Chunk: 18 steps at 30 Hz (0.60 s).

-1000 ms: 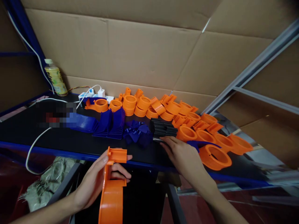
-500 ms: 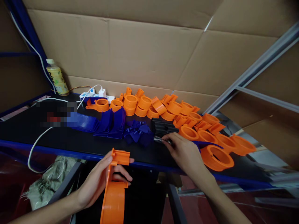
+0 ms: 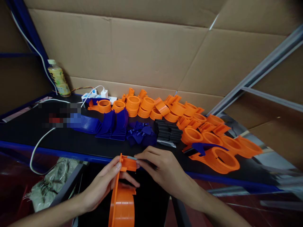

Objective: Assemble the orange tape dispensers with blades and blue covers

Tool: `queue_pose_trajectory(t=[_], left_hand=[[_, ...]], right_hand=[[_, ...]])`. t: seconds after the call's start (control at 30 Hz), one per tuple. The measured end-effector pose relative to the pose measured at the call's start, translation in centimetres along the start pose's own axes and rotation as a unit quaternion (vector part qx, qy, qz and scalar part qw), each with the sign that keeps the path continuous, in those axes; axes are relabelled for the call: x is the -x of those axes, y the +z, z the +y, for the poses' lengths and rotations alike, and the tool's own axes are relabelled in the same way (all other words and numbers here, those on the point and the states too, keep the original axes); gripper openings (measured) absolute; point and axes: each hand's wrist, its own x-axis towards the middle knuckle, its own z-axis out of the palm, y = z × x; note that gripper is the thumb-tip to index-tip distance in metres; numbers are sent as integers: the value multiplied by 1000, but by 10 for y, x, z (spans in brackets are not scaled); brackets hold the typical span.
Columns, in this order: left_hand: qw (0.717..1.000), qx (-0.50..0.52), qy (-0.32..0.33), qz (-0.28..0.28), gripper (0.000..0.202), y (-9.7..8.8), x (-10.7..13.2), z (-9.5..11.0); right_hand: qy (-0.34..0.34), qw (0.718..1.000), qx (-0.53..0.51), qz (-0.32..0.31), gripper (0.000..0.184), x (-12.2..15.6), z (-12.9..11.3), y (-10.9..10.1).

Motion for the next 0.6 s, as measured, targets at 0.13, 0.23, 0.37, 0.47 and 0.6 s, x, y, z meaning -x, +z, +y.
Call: queue_pose_trajectory(t=[0.13,0.23,0.37,0.47,0.6], left_hand=[[1000,-2,-9,-10,39,-2,-1,-4],[999,-2,-38,-21,40,-4,0,-9],[998,7,-54,-12,41,-1,1,-8],[999,24,-45,-15,40,2,0,-3],[998,29,-59,-15,46,1,0,4]], right_hand=[[-1,1000,19,-6,16,3,2,3],[-18,999,36,-14,18,2,4,11],[-38,997,59,-41,22,-3,0,14],[-31,992,115,-28,27,-8,3,-6],[57,944,319,67,36,-11,41,-56]])
